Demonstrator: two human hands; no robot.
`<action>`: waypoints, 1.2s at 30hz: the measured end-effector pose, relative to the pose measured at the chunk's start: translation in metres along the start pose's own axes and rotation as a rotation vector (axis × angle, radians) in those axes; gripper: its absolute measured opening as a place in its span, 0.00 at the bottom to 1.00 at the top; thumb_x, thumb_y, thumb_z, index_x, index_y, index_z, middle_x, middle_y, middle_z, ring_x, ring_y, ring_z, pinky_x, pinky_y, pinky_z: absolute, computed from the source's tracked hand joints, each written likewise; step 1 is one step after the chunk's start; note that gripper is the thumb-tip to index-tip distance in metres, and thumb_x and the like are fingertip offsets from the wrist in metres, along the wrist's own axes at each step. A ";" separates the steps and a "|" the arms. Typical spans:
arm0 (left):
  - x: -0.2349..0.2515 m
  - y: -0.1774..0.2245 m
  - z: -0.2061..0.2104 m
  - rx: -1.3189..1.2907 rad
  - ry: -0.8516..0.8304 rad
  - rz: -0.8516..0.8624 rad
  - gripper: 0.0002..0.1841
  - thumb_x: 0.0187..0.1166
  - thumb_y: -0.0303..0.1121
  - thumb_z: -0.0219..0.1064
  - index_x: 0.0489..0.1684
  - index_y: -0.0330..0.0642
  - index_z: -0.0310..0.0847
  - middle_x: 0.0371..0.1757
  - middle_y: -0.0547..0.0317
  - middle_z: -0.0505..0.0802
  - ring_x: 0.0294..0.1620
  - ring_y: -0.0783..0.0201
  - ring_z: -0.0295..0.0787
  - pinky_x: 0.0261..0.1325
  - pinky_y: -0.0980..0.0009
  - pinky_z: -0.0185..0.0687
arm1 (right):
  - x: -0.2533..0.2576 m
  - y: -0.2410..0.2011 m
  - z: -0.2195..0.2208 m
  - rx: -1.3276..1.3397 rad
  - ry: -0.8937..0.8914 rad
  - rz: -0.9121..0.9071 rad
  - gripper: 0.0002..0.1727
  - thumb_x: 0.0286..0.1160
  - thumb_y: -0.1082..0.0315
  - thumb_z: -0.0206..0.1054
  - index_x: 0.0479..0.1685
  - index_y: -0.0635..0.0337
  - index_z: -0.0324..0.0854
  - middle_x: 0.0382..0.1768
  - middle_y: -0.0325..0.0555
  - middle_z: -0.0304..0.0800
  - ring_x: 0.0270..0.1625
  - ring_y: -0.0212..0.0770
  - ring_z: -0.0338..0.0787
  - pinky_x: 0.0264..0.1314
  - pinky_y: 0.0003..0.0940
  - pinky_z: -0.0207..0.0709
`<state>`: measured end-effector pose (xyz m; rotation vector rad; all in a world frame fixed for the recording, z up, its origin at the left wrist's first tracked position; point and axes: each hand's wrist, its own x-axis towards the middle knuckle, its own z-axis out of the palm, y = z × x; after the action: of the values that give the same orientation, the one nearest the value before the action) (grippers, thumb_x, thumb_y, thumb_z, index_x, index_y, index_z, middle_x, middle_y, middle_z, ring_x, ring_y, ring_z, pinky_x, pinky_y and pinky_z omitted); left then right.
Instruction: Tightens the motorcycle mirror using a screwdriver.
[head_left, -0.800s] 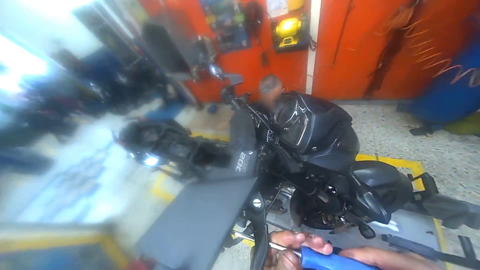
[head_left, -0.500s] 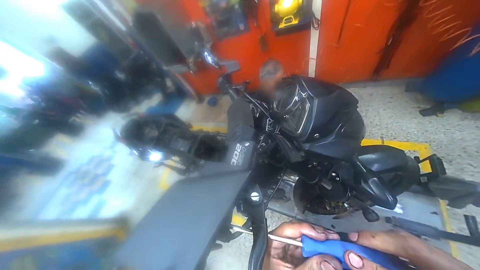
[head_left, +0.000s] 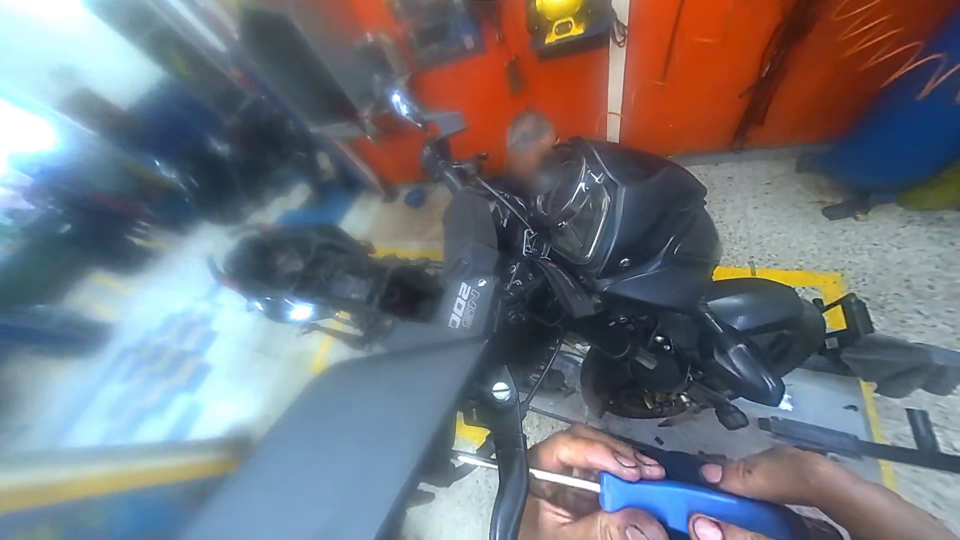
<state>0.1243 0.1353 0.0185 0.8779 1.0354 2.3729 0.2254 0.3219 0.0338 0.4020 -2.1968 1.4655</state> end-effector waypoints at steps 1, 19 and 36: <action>-0.001 0.003 -0.001 -0.004 -0.018 -0.005 0.15 0.76 0.26 0.73 0.60 0.45 0.88 0.56 0.60 0.95 0.62 0.67 0.91 0.70 0.69 0.84 | 0.001 0.000 -0.003 0.071 -0.050 0.050 0.21 0.75 0.66 0.76 0.66 0.57 0.83 0.51 0.55 0.86 0.54 0.39 0.88 0.57 0.28 0.83; -0.006 0.012 -0.007 -0.127 -0.095 -0.010 0.29 0.73 0.15 0.70 0.74 0.52 0.79 0.63 0.57 0.94 0.70 0.58 0.89 0.78 0.59 0.79 | -0.001 -0.004 -0.003 0.528 -0.211 0.379 0.27 0.91 0.52 0.57 0.79 0.60 0.74 0.43 0.51 0.93 0.28 0.33 0.88 0.28 0.30 0.85; -0.005 0.001 0.005 -0.009 0.032 -0.013 0.29 0.71 0.31 0.78 0.74 0.54 0.78 0.70 0.53 0.89 0.70 0.56 0.87 0.73 0.61 0.83 | 0.002 0.001 0.003 0.115 0.001 0.043 0.12 0.78 0.71 0.72 0.57 0.51 0.90 0.52 0.52 0.86 0.53 0.33 0.86 0.55 0.22 0.82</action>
<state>0.1310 0.1345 0.0201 0.8303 1.0382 2.3863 0.2222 0.3193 0.0332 0.3947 -2.1394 1.6200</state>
